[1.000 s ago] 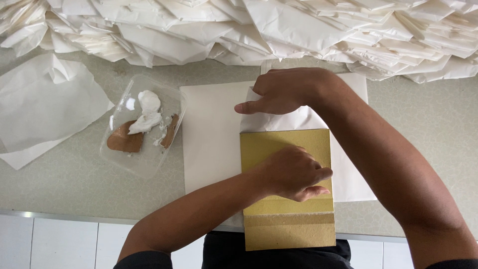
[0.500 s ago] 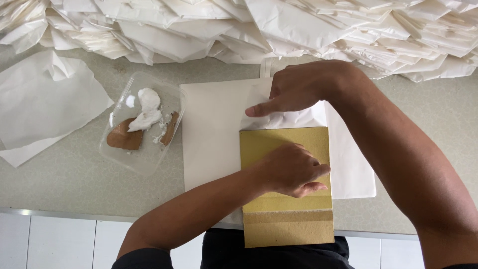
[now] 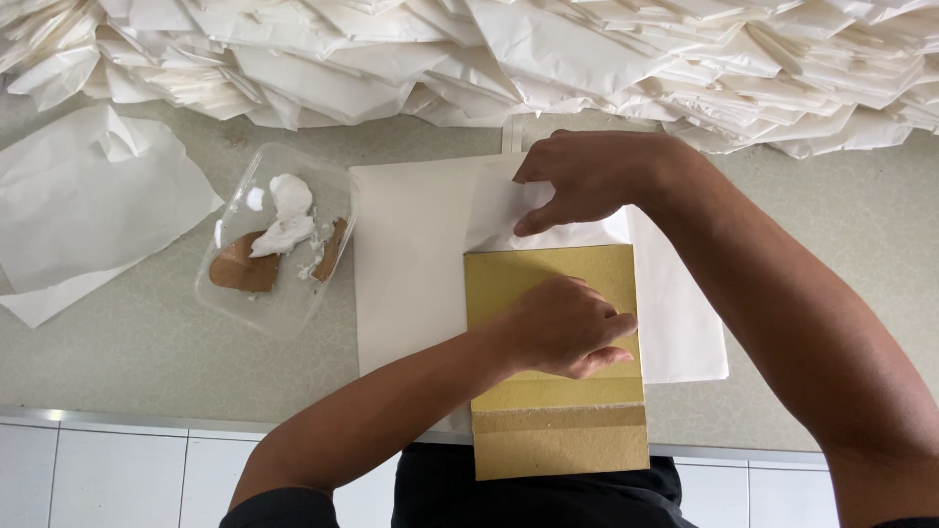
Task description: Applying adhesive with a cardboard scrap and folding paper around a template to create a package
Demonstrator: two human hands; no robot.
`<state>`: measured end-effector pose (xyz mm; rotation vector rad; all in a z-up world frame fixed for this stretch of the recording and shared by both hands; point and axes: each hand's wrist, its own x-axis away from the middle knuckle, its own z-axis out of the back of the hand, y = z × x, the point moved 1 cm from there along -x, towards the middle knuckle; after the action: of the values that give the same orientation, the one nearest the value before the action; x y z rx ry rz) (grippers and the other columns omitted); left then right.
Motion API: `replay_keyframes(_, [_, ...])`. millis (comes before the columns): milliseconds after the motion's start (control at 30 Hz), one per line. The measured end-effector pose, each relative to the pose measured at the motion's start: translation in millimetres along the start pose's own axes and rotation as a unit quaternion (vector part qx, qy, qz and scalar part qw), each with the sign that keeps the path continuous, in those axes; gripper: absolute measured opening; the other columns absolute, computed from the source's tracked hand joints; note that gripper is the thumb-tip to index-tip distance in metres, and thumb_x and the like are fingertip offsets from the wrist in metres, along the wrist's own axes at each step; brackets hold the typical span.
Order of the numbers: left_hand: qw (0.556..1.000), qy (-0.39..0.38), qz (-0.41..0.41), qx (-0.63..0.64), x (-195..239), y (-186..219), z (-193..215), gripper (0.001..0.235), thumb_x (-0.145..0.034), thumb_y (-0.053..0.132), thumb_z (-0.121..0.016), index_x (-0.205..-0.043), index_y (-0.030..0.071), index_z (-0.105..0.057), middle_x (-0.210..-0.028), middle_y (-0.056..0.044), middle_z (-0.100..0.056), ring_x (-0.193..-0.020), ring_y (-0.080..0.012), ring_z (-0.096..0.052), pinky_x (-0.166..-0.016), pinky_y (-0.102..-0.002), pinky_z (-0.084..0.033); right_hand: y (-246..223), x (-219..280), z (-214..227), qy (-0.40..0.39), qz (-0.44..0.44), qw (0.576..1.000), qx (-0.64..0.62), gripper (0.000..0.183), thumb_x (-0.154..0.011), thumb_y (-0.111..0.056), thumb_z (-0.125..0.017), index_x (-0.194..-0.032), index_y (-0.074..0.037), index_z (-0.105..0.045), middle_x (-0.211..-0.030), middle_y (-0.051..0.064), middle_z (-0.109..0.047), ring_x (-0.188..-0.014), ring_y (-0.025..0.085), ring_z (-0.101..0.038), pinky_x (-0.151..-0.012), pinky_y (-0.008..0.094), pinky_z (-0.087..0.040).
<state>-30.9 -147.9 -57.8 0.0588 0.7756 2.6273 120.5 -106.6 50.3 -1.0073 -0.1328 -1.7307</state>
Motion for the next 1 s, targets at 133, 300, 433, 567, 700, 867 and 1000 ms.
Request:
replay_keyframes(133, [1.0,0.004,-0.005,-0.01,0.9,0.2,-2.1,0.029,-0.102,0.035,-0.053,-0.11,0.009,-0.064,-0.072,-0.011,-0.073,-0.069,-0.0252,-0.074,-0.085,-0.04,-0.06,-9.7,12.2,1.7,-0.005,-0.005,1.0,0.024,0.05,-0.092,-0.043,-0.072,-0.124,-0.003,-0.073,-0.125,0.017,-0.073,-0.126,0.038,-0.064,-0.105,0.053,-0.048])
replay_keyframes(300, [1.0,0.008,-0.007,0.002,0.6,0.7,0.0,0.029,-0.102,0.033,-0.054,-0.109,0.007,-0.064,-0.072,-0.014,-0.073,-0.07,-0.0281,-0.074,-0.086,-0.042,-0.06,-17.0,17.8,2.5,-0.039,-0.007,0.999,0.021,0.046,-0.094,-0.042,-0.068,-0.128,-0.011,-0.073,-0.139,0.015,-0.067,-0.134,0.039,-0.059,-0.114,0.056,-0.043])
replay_keyframes(433, [1.0,0.012,0.0,0.003,1.4,-0.3,-0.5,0.029,-0.101,0.033,-0.054,-0.11,0.007,-0.064,-0.072,-0.013,-0.073,-0.07,-0.028,-0.075,-0.086,-0.042,-0.06,-24.6,20.3,1.8,-0.043,-0.011,0.999,0.015,0.051,-0.092,-0.046,-0.07,-0.128,-0.01,-0.072,-0.138,0.015,-0.067,-0.133,0.037,-0.06,-0.113,0.056,-0.044])
replay_keyframes(567, [1.0,0.023,-0.015,0.012,4.3,-0.3,0.2,0.031,-0.101,0.032,-0.053,-0.111,0.004,-0.064,-0.074,-0.016,-0.073,-0.072,-0.0314,-0.075,-0.085,-0.045,-0.06,-16.7,10.2,0.2,-0.068,-0.012,0.997,0.02,0.047,-0.092,-0.044,-0.07,-0.129,-0.017,-0.075,-0.123,0.014,-0.076,-0.122,0.039,-0.067,-0.107,0.053,-0.048])
replay_keyframes(700, [0.999,0.028,-0.022,0.013,3.3,-3.9,-6.9,0.031,-0.101,0.033,-0.054,-0.111,0.005,-0.063,-0.075,-0.015,-0.073,-0.073,-0.0304,-0.075,-0.085,-0.044,-0.06,-24.3,20.3,11.5,-0.076,-0.036,0.996,0.027,0.05,-0.091,-0.041,-0.074,-0.134,-0.016,-0.073,-0.122,0.014,-0.078,-0.119,0.037,-0.07,-0.107,0.052,-0.049])
replay_keyframes(867, [0.999,0.031,-0.025,0.01,3.1,-3.9,-6.9,0.031,-0.102,0.033,-0.053,-0.112,0.006,-0.064,-0.074,-0.013,-0.073,-0.072,-0.0279,-0.074,-0.085,-0.042,-0.06,-22.1,21.1,7.7,-0.062,-0.041,0.996,0.044,0.056,-0.084,-0.032,-0.083,-0.134,-0.011,-0.071,-0.12,0.015,-0.079,-0.114,0.039,-0.072,-0.106,0.051,-0.049])
replay_keyframes(1000, [0.999,0.03,-0.028,0.005,2.9,-4.9,-7.2,0.031,-0.102,0.034,-0.053,-0.113,0.007,-0.065,-0.076,-0.012,-0.074,-0.073,-0.0264,-0.075,-0.084,-0.04,-0.059,-25.1,22.6,2.9,-0.03,-0.047,0.998,0.031,0.059,-0.079,-0.018,-0.087,-0.135,-0.009,-0.068,-0.124,0.019,-0.076,-0.113,0.042,-0.071,-0.106,0.049,-0.048])
